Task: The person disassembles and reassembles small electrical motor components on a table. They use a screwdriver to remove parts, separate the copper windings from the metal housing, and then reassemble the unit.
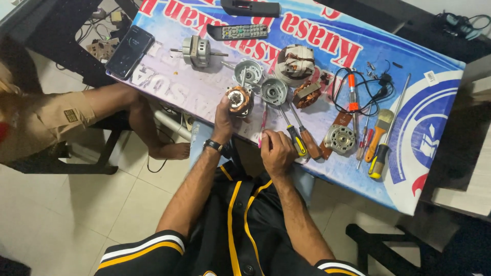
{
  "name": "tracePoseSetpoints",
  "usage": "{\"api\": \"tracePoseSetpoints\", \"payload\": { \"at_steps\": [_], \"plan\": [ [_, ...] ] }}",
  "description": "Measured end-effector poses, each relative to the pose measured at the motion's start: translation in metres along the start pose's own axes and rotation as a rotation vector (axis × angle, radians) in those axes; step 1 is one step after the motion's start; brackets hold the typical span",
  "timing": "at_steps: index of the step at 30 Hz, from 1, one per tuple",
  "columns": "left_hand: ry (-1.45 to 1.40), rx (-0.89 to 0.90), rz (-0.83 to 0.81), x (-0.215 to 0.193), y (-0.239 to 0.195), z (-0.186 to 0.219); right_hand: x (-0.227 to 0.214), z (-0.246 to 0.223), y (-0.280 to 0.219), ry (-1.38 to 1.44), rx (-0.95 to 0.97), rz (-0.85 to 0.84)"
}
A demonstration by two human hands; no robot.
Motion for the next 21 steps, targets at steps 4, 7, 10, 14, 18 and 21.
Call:
{"api": "tracePoseSetpoints", "payload": {
  "at_steps": [4,7,10,14,18,21],
  "plan": [
    [0.017,-0.029,0.007,-0.009,-0.002,-0.018,-0.004,-0.009,0.006,-0.025,-0.019,0.016],
    [0.055,-0.090,-0.008,-0.007,-0.001,-0.020,-0.005,-0.009,0.007,-0.033,-0.019,0.024],
    [-0.023,-0.045,-0.016,-0.010,-0.004,-0.034,-0.009,-0.014,0.011,-0.037,-0.034,0.026],
    [-0.083,-0.023,-0.026,-0.010,0.003,-0.039,-0.013,-0.018,0.013,-0.014,-0.031,0.029],
    [-0.095,-0.013,-0.053,0.000,0.005,-0.009,-0.011,-0.013,0.011,-0.017,-0.016,0.045],
    [-0.073,0.020,-0.079,0.002,0.006,-0.009,-0.009,-0.010,0.008,-0.041,-0.013,0.033]
  ]
}}
Point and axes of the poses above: each hand's wrist, its own y-axis towards the middle knuckle, its own x-axis out of the palm, z = x × y, the point moved 6 cm from there along y, towards the middle knuckle, and after that the axes turned 10 degrees about y, right-handed, at the moved point
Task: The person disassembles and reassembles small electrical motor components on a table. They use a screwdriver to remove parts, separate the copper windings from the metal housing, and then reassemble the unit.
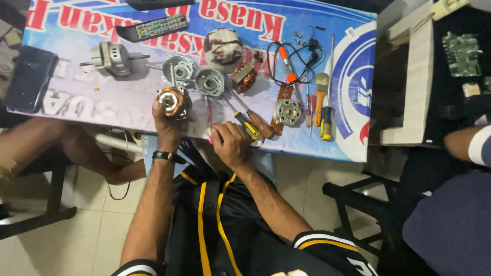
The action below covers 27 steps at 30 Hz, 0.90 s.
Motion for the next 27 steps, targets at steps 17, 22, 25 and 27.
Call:
{"api": "tracePoseSetpoints", "payload": {
  "at_steps": [17,22,25,27],
  "plan": [
    [0.014,-0.041,0.012,0.002,-0.008,0.014,-0.123,0.068,-0.034,0.106,0.707,-0.033],
    [0.031,-0.049,0.006,0.001,-0.002,0.010,-0.148,0.105,-0.041,-0.182,0.889,-0.120],
    [0.051,-0.048,-0.006,-0.001,-0.007,0.005,-0.135,0.103,-0.034,-0.164,0.914,-0.104],
    [0.020,-0.060,0.031,-0.003,-0.008,0.006,-0.121,0.120,-0.037,-0.285,0.970,-0.118]
  ]
}}
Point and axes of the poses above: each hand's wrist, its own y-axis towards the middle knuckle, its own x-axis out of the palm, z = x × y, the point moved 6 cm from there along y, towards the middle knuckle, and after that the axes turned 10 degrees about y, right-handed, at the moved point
